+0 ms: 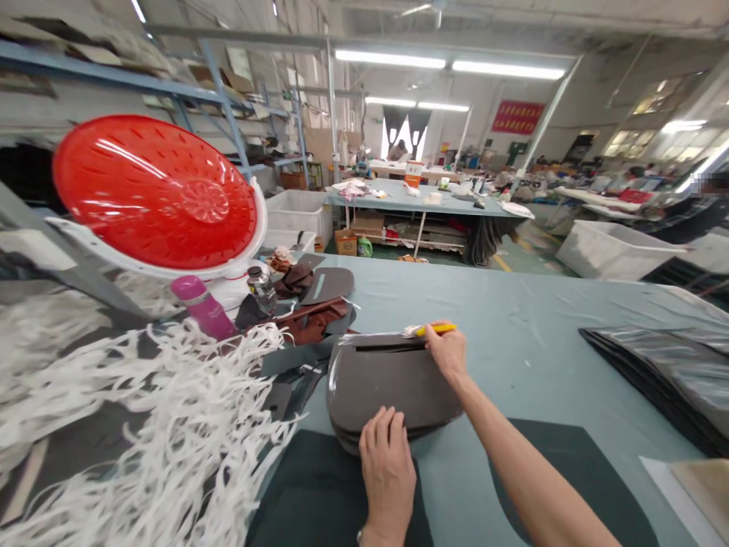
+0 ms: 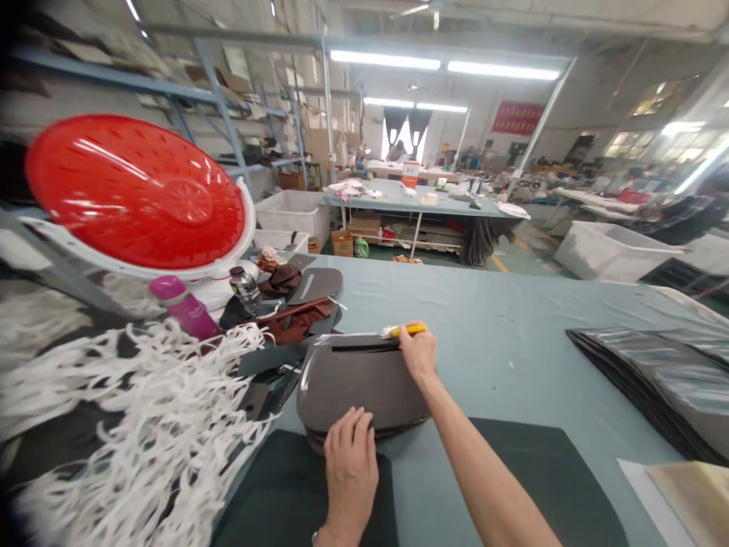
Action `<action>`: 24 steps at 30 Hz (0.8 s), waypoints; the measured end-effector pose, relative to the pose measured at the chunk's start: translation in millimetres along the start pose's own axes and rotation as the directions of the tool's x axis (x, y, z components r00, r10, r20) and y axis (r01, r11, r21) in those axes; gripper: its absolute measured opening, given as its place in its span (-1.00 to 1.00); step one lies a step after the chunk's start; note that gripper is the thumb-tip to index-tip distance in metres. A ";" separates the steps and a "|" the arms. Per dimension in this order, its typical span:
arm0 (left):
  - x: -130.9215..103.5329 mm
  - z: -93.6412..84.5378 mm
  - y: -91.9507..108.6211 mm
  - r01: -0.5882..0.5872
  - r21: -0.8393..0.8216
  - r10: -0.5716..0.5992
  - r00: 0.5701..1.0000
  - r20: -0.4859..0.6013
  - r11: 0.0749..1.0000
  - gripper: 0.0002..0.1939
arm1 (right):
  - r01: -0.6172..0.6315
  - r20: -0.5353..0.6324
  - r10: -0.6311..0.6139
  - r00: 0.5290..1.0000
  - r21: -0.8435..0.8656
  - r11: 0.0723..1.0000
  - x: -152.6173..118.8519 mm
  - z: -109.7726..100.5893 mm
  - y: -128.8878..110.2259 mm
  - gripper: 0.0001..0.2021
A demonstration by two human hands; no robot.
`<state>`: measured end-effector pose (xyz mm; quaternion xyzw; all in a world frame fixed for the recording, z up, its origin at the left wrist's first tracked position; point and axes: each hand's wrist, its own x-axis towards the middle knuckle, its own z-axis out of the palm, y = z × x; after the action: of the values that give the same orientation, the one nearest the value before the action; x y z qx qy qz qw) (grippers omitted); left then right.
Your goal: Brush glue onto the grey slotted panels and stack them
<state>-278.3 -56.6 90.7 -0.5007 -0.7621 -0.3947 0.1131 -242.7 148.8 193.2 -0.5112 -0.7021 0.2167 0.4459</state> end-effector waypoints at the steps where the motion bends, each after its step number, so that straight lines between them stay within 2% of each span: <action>1: 0.4 -0.6 0.9 -0.002 0.001 0.002 1.000 -0.003 1.000 -0.69 | -0.026 -0.066 0.022 0.998 -0.056 0.998 7.1 -20.2 12.8 -0.69; 3: 1.3 -1.6 3.3 -0.005 0.004 0.005 1.000 -0.005 1.000 -0.71 | -0.075 -0.132 0.058 0.990 -0.123 0.990 12.1 -55.6 32.5 -0.70; 5: 1.9 -1.9 6.7 -0.008 0.008 0.008 1.000 -0.004 1.000 -0.72 | -0.108 -0.114 0.093 0.989 -0.135 0.985 2.5 -82.0 44.4 -0.72; 9: 0.9 -3.1 15.5 0.006 -0.026 -0.005 1.000 0.013 1.000 -0.73 | -0.135 -0.079 0.124 0.989 -0.164 0.977 -50.1 -120.3 57.0 -0.74; 11: 1.5 -8.5 17.7 0.034 -0.074 -0.032 0.999 0.034 0.997 -0.73 | -0.116 -0.108 0.094 0.990 -0.219 0.969 -79.6 -137.2 57.2 -0.74; 13: 7.3 -19.3 14.5 0.079 -0.177 -0.061 0.993 0.105 0.981 -0.72 | -0.083 -0.159 0.047 0.986 -0.227 0.970 -103.6 -146.2 48.3 -0.75; 15: 20.9 -34.3 3.4 0.183 -0.341 -0.116 0.971 0.209 0.922 -0.70 | -0.034 -0.161 0.011 0.987 -0.138 0.990 -122.4 -139.1 28.0 -0.77; 16: 30.5 -42.4 -5.0 0.248 -0.419 -0.154 0.957 0.245 0.873 -0.68 | -0.001 -0.116 -0.006 0.993 -0.060 0.998 -131.1 -128.4 14.2 -0.78; 18: 52.3 -57.1 -26.1 0.354 -0.536 -0.250 0.933 0.259 0.767 -0.66 | 0.069 0.061 -0.077 0.995 0.124 0.990 -149.4 -95.2 -17.0 -0.81; 20: 72.7 -67.1 -48.4 0.397 -0.585 -0.305 0.918 0.253 0.708 -0.64 | 0.125 0.233 -0.193 0.953 0.277 0.953 -167.9 -56.5 -44.9 -0.83; 22: 86.3 -70.8 -67.4 0.431 -0.533 -0.306 0.900 0.310 0.728 -0.65 | 0.161 0.317 -0.277 0.907 0.347 0.924 -182.0 -27.3 -58.7 -0.85; 24: 90.8 -68.9 -80.1 0.441 -0.407 -0.290 0.878 0.380 0.800 -0.67 | 0.167 0.333 -0.281 0.900 0.331 0.929 -187.0 -21.1 -51.4 -0.84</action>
<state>-404.9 -59.7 148.8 -0.4080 -0.7305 -0.5055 -0.2107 -237.0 -44.5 167.4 -0.3030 -0.7885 0.3589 0.3970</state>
